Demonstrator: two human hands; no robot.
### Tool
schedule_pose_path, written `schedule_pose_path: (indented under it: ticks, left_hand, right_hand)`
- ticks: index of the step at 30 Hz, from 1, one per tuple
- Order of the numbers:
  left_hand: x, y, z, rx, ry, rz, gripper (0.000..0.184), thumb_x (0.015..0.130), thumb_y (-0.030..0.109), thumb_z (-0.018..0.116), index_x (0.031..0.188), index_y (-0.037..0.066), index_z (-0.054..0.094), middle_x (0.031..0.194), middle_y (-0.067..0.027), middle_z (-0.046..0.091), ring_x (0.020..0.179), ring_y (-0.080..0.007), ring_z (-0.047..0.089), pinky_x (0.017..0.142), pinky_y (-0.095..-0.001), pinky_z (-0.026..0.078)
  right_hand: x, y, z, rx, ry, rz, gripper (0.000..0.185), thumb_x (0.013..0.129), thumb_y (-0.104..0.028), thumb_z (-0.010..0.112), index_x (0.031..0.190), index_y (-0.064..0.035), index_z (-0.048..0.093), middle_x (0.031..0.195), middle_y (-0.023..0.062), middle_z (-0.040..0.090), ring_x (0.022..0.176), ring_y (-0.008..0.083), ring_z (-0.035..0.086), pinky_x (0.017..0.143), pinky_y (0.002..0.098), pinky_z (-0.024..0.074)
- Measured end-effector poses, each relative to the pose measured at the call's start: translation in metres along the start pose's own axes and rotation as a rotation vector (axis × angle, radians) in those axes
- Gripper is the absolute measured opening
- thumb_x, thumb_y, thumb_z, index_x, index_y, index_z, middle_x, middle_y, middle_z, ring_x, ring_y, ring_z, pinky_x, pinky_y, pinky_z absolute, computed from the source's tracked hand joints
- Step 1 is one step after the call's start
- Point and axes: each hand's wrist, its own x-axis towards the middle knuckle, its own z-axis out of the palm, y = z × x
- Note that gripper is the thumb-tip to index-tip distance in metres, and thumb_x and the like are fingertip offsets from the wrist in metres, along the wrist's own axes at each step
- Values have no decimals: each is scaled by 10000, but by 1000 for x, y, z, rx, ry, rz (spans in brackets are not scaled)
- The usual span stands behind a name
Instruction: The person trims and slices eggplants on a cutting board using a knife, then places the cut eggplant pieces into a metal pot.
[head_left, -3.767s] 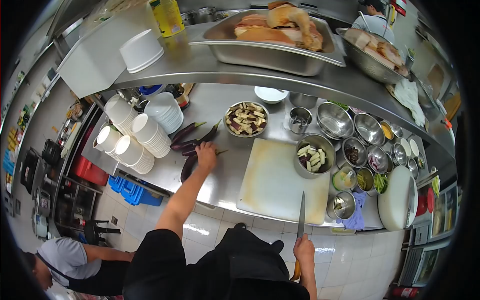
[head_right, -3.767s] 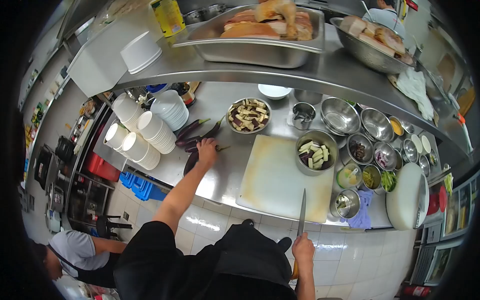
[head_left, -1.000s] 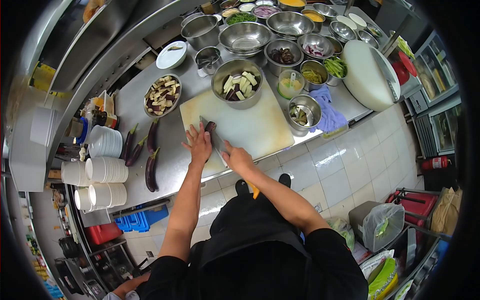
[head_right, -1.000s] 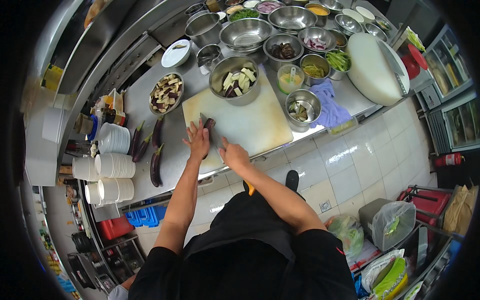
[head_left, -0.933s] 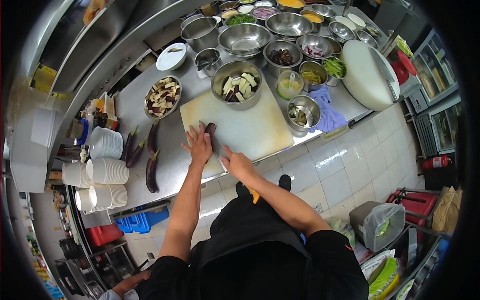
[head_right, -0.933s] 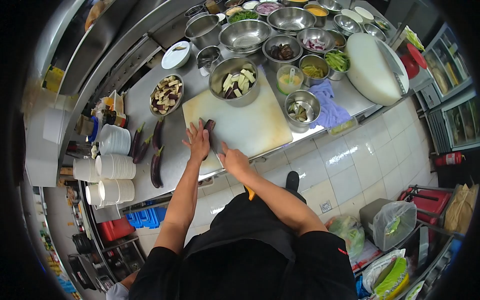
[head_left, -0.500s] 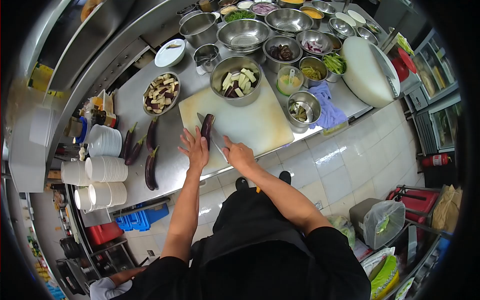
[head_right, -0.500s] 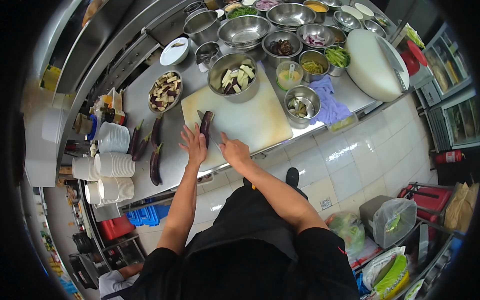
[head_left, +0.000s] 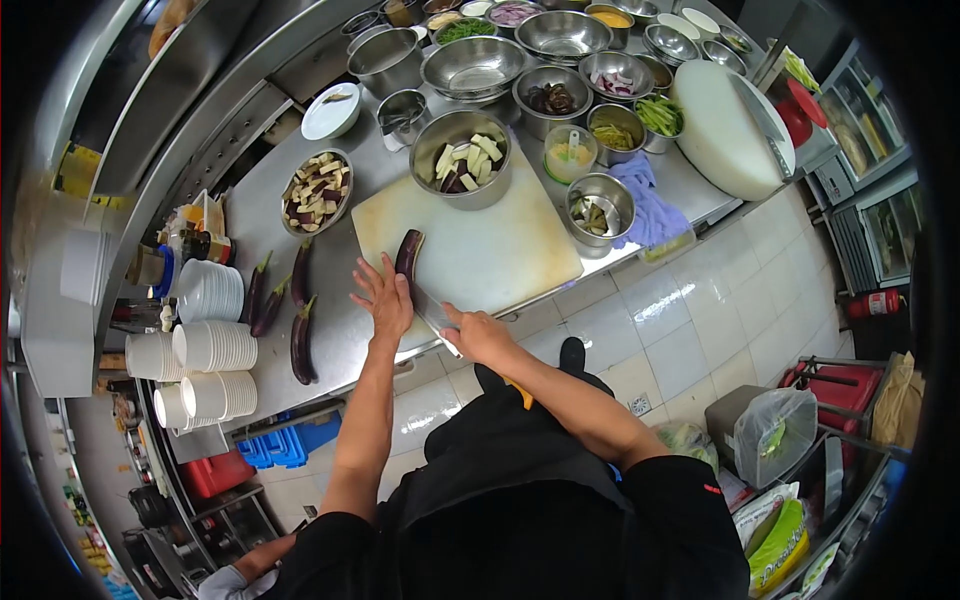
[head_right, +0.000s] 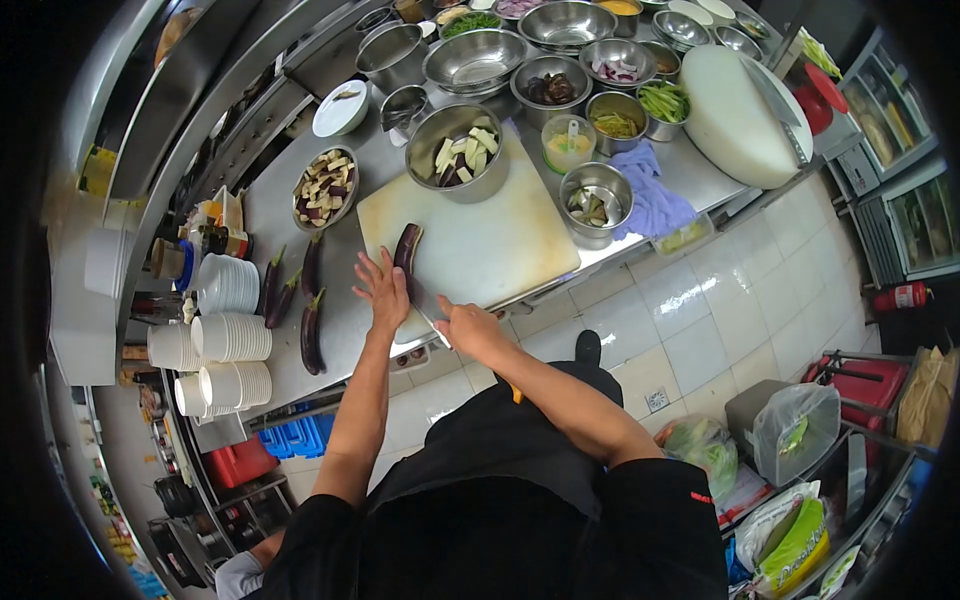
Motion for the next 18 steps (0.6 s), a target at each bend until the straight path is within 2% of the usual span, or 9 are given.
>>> schedule_pose_path:
  ticks: [1, 3, 5, 6, 8, 9, 11, 15, 18]
  left_hand:
    - [2, 6, -5, 85, 77, 26, 619, 1022, 467, 330, 1567, 181, 258, 1625, -222, -9, 1475, -491, -22, 1076, -748, -44]
    - [6, 12, -17, 180, 147, 53, 630, 1001, 449, 436, 1541, 142, 333, 1612, -261, 147, 1478, -482, 107, 1092, -740, -1]
    - [19, 59, -67, 70, 48, -52, 626, 833, 397, 712, 1337, 60, 557, 1370, -248, 532, 1297, -399, 481, 1106, -624, 265]
    - [32, 62, -66, 68, 46, -60, 626, 833, 397, 712, 1337, 60, 557, 1370, -248, 532, 1297, -399, 481, 1106, -624, 265]
    - [56, 64, -65, 69, -135, -17, 561, 639, 296, 869, 1084, 29, 658, 1044, -178, 698, 1000, -330, 665, 958, -470, 485]
    - [62, 64, -64, 73, -138, -22, 561, 639, 296, 869, 1084, 29, 658, 1044, -178, 698, 1000, -330, 665, 958, -470, 485]
    - [72, 69, -60, 148, -175, -20, 495, 588, 250, 893, 968, 22, 672, 984, -185, 710, 899, -332, 695, 818, -402, 561]
    - [74, 66, -55, 180, -133, -21, 473, 561, 234, 896, 931, 26, 686, 916, -168, 721, 859, -344, 703, 798, -412, 569]
    - [78, 64, -57, 205, -120, -30, 378, 587, 217, 863, 867, 18, 704, 870, -162, 722, 848, -347, 707, 794, -409, 571]
  right_hand:
    - [1, 2, 0, -26, 43, -38, 567, 963, -369, 581, 1449, -100, 471, 918, 168, 719, 953, 369, 674, 826, 479, 538]
    - [3, 5, 4, -40, 83, -74, 554, 963, -357, 584, 1443, -101, 476, 892, 145, 720, 934, 353, 681, 797, 484, 542]
    - [4, 6, 0, -50, 53, -11, 534, 965, -363, 583, 1441, -141, 489, 930, 148, 720, 968, 344, 676, 815, 480, 540]
    - [4, 8, 1, -52, 46, -11, 534, 965, -363, 583, 1441, -141, 489, 930, 148, 720, 968, 344, 676, 815, 480, 540]
    - [7, 11, 8, -52, 45, -6, 521, 965, -369, 582, 1437, -166, 497, 973, 161, 717, 987, 351, 670, 828, 480, 537]
    - [7, 13, 11, -51, 70, -29, 521, 964, -368, 582, 1436, -165, 497, 988, 169, 714, 989, 359, 668, 828, 484, 536]
    - [6, 16, 12, -36, 88, -45, 527, 966, -362, 578, 1444, -160, 485, 1018, 181, 709, 991, 372, 665, 834, 495, 534]
    - [-8, 16, 19, -24, -105, -20, 553, 970, -363, 563, 1480, -194, 431, 1000, 201, 703, 954, 400, 666, 827, 513, 533]
    - [-71, 9, 4, -81, -255, -118, 557, 964, -381, 565, 1483, -231, 431, 922, 205, 699, 883, 428, 663, 784, 510, 539]
